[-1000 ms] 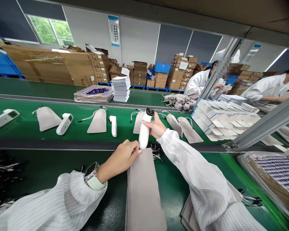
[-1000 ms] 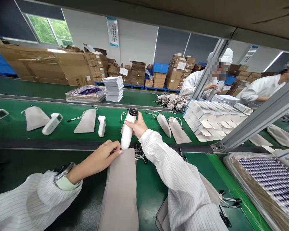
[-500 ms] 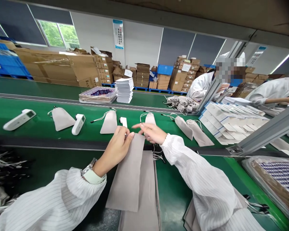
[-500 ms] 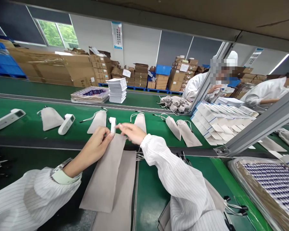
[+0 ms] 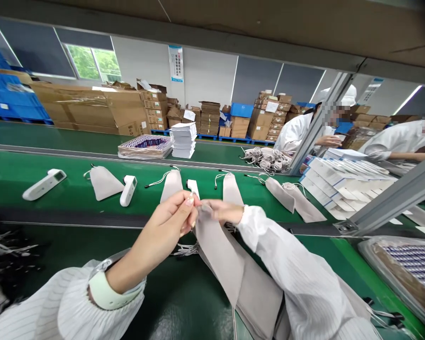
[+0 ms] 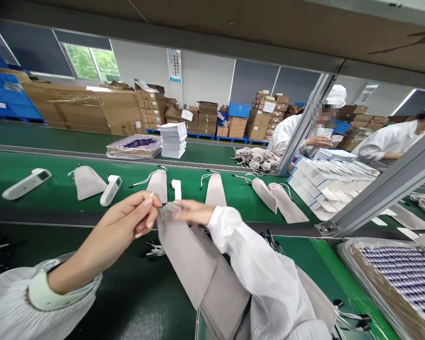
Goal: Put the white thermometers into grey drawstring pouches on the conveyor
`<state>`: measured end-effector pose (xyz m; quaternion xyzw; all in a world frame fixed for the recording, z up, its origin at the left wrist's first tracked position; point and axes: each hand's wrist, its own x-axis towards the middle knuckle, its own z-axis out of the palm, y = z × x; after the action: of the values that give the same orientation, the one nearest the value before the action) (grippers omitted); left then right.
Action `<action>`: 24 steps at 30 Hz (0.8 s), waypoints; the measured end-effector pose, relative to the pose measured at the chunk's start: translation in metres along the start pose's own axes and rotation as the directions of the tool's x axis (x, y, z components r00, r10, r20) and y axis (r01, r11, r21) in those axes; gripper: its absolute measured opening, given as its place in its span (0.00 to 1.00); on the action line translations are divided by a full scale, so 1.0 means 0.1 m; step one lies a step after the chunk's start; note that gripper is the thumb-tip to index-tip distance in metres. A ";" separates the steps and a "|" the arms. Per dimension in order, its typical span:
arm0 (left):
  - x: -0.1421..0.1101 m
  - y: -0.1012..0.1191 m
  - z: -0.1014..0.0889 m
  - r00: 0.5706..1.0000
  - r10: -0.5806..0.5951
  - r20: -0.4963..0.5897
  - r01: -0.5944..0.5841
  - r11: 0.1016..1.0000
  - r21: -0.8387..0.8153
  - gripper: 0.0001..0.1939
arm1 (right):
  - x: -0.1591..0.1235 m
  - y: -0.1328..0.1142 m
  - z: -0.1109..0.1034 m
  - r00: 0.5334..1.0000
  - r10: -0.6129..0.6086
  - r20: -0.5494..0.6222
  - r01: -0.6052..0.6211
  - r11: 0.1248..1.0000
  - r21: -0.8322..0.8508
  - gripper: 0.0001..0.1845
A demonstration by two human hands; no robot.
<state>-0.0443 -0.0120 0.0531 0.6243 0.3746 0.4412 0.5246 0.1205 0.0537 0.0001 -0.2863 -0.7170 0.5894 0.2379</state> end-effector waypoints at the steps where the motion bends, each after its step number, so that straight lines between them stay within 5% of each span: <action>1: 0.00 -0.01 0.00 0.999 0.033 -0.011 -0.033 0.999 0.003 0.09 | 0.05 -0.01 0.12 0.990 -0.049 0.133 0.044 0.998 0.040 0.23; 3: 0.01 -0.03 0.00 0.992 0.112 -0.061 -0.109 0.992 0.057 0.08 | 0.09 -0.06 0.20 0.984 -0.131 0.125 0.125 0.991 0.053 0.23; 5: 0.03 -0.08 0.04 0.979 0.184 -0.091 -0.163 0.967 0.198 0.06 | 0.04 -0.11 0.02 0.956 -0.149 -0.254 0.149 0.989 -0.019 0.21; 6: 0.04 -0.14 0.06 0.977 0.200 -0.074 -0.171 0.940 0.295 0.06 | -0.02 -0.13 -0.15 0.849 -0.135 -0.511 0.116 0.991 -0.069 0.21; 7: 0.05 -0.22 0.08 0.980 0.195 -0.038 -0.164 0.903 0.398 0.08 | -0.12 -0.15 -0.35 0.643 -0.115 -0.757 0.052 0.993 -0.108 0.21; 8: 0.06 -0.32 0.11 0.986 0.168 0.010 -0.151 0.855 0.496 0.11 | -0.23 -0.15 -0.57 0.385 -0.086 -0.919 -0.063 0.991 -0.119 0.23; 10: 0.08 -0.54 0.15 0.989 0.096 0.111 -0.146 0.742 0.655 0.18 | -0.49 -0.10 -0.95 -0.056 -0.118 -0.991 -0.376 0.922 -0.088 0.31; 11: 0.08 -0.64 0.16 0.985 0.059 0.163 -0.159 0.684 0.712 0.20 | -0.62 -0.04 -1.11 -0.168 -0.144 -0.975 -0.530 0.847 -0.034 0.35; 12: 0.09 -0.73 0.17 0.977 0.017 0.214 -0.176 0.631 0.755 0.20 | -0.74 0.04 -1.22 -0.203 -0.129 -0.971 -0.646 0.763 0.034 0.37; 14: 0.08 -0.85 0.17 0.949 -0.081 0.304 -0.210 0.555 0.805 0.17 | -0.90 0.24 -1.35 -0.176 -0.079 -0.981 -0.807 0.583 0.098 0.36; 18: 0.07 -0.90 0.17 0.924 -0.110 0.366 -0.255 0.536 0.804 0.13 | -0.87 0.55 -1.30 -0.021 -0.088 -0.996 -0.937 0.349 -0.011 0.31; 20: 0.07 -0.91 0.17 0.923 -0.084 0.376 -0.271 0.552 0.789 0.13 | -0.66 0.59 -1.15 0.163 -0.204 -0.965 -0.923 0.313 -0.222 0.25; 22: 0.08 -0.93 0.17 0.923 -0.084 0.376 -0.269 0.558 0.785 0.13 | -0.38 0.58 -0.92 0.449 -0.285 -0.847 -0.787 0.324 -0.526 0.21; 24: 0.08 -0.97 0.18 0.929 -0.075 0.362 -0.267 0.540 0.798 0.13 | -0.10 0.60 -0.67 0.657 -0.242 -0.714 -0.580 0.442 -0.684 0.22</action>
<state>-0.0250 0.0060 -0.0420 0.8863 0.4028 0.1179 0.1960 0.1811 0.1025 -0.0461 -0.6529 -0.7149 -0.0150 0.2499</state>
